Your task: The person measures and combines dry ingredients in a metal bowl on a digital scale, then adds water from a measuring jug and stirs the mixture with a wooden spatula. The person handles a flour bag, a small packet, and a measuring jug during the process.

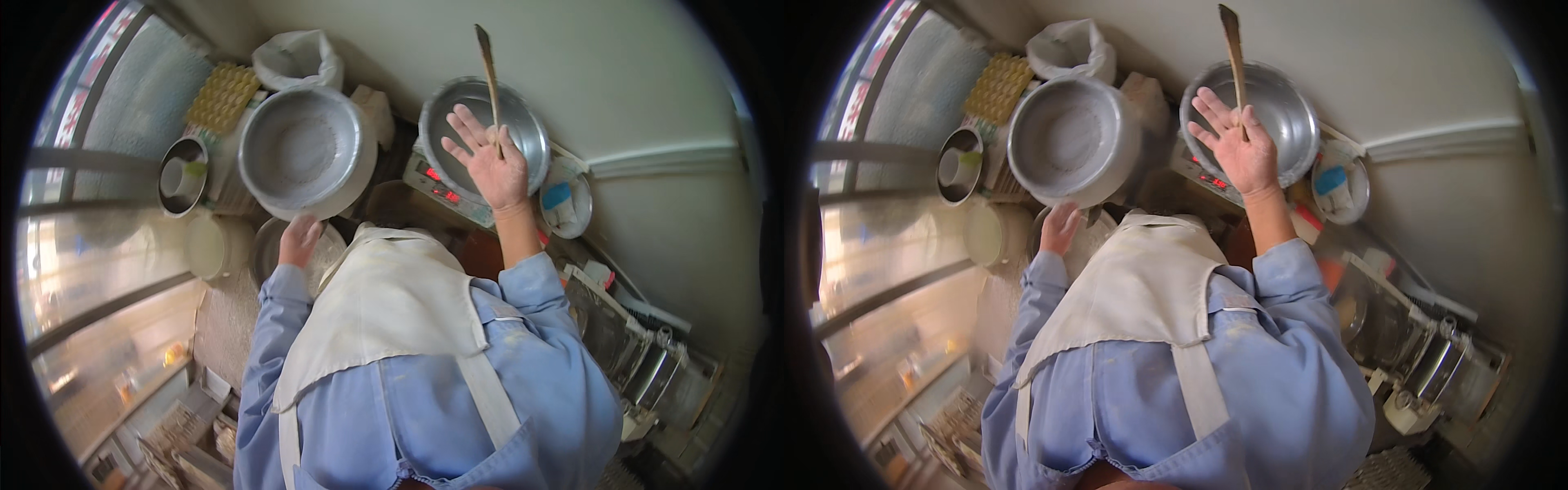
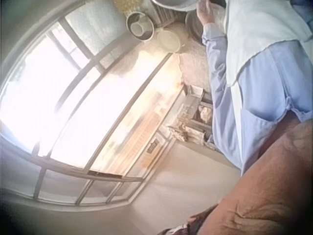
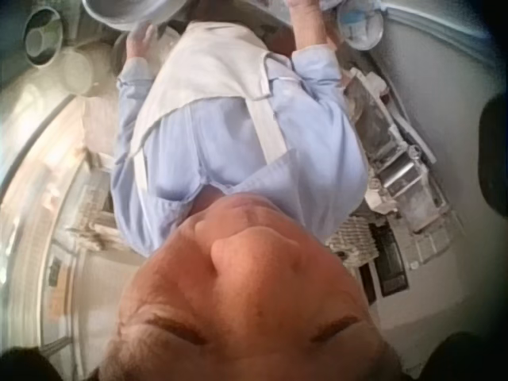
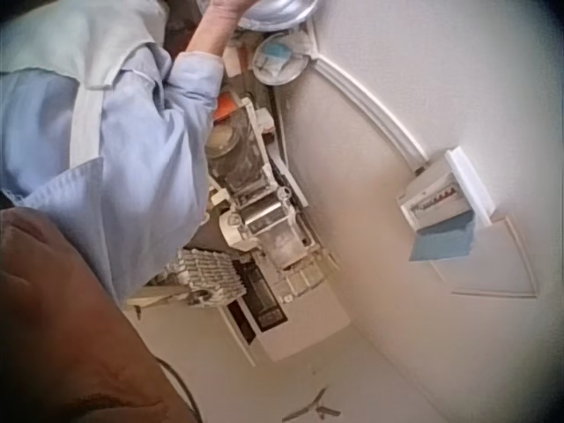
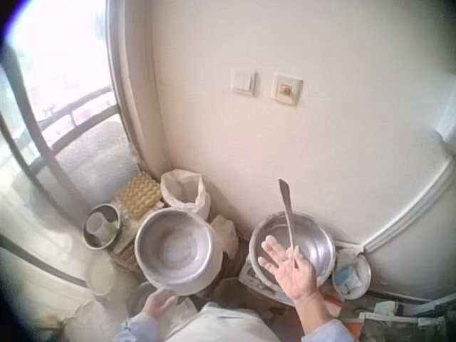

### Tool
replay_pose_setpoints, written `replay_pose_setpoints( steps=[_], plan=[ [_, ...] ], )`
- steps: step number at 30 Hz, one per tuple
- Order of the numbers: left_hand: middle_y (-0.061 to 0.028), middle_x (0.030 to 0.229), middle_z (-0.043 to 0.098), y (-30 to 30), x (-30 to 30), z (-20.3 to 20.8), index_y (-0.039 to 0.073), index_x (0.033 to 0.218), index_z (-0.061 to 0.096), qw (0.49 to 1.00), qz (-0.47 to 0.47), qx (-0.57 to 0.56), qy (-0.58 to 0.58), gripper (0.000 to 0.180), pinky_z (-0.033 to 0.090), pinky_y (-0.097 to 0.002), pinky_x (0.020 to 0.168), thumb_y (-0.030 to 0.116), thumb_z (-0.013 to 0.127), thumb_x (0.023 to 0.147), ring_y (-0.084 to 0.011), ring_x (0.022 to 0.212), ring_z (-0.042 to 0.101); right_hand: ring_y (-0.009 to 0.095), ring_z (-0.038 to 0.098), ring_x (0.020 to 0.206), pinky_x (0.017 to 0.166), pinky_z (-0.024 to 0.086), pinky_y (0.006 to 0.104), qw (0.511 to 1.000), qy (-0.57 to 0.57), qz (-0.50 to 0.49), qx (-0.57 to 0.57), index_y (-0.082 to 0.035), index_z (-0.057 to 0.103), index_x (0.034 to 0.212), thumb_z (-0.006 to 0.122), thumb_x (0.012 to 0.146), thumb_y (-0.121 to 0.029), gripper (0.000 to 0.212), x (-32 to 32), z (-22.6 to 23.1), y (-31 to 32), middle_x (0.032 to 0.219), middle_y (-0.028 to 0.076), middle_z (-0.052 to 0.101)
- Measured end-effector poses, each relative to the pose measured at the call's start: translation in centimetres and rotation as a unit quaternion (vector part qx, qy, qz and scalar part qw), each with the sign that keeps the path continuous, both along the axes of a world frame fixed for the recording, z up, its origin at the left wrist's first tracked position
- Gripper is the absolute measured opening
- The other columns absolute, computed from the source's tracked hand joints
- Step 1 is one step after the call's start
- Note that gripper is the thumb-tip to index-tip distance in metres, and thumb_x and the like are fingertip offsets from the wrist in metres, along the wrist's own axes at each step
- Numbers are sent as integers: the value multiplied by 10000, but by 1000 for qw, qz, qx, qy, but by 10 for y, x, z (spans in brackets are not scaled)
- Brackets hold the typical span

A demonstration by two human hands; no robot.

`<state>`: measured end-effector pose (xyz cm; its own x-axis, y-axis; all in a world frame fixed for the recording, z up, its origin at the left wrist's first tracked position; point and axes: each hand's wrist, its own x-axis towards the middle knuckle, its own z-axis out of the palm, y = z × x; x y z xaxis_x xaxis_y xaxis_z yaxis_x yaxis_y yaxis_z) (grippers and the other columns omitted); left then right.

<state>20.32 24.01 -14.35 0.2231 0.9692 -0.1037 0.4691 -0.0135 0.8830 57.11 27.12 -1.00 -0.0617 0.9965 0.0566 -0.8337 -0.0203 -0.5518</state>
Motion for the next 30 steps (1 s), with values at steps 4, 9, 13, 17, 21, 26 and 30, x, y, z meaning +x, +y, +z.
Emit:
replay_pose_setpoints(
  steps=[4, 9, 13, 17, 21, 26, 30],
  plan=[
    [-118, 935, 598, -5, 13, 19, -3, 1010, 529, 995, 55, -78, -42, 265, 453, -278, 734, 156, 572, 802, -175, 844, 580, 130, 501, 520, 510, 456, 259, 941, -308, -106, -92, -47, 507, 835, 447, 890, -242, 211, 11, 3, -11, 650, 57, 529],
    [-92, 837, 598, -52, -34, -57, 3, 947, 560, 987, 56, -103, 109, 240, 453, -284, 686, 179, 575, 785, -170, 794, 582, 61, 397, 475, 437, 328, 193, 855, -395, -265, -207, 7, 570, 849, 527, 848, -179, 191, 77, -9, -35, 582, -4, 467],
    [-102, 768, 620, -128, -75, -118, 28, 879, 610, 933, 102, -248, 238, 268, 460, -299, 657, 267, 577, 763, -191, 724, 595, 134, 464, 492, 477, 383, 258, 723, -570, -306, -243, 27, 583, 808, 526, 825, -206, 240, 121, -35, -43, 582, 43, 524],
    [-135, 751, 635, -192, -96, -154, 29, 839, 635, 897, 106, -313, 295, 279, 465, -303, 641, 287, 600, 737, -195, 695, 607, 352, 563, 618, 611, 447, 406, 501, -789, -286, -212, 43, 591, 757, 461, 805, -252, 325, 150, -75, -28, 662, 196, 591],
    [-122, 786, 640, -224, -100, -188, 11, 879, 625, 892, 250, -368, 73, 279, 468, -289, 647, 260, 604, 756, -165, 711, 603, 429, 544, 783, 739, 423, 474, 406, -850, -247, -227, 40, 591, 724, 390, 806, -257, 368, 160, -104, -5, 778, 259, 576],
    [-104, 820, 644, -237, -90, -196, -12, 921, 611, 902, 308, -303, -27, 275, 470, -270, 651, 222, 609, 777, -132, 726, 597, 431, 545, 804, 754, 418, 482, 438, -844, -228, -211, 40, 589, 729, 385, 809, -255, 367, 157, -117, 45, 805, 272, 574],
    [-94, 816, 640, -259, -86, -192, -19, 926, 602, 912, 306, -274, 4, 257, 470, -258, 648, 195, 609, 784, -121, 725, 588, 429, 547, 806, 758, 420, 481, 424, -858, -218, -191, 34, 592, 742, 378, 815, -257, 368, 146, -126, 86, 805, 273, 575]
  ],
)
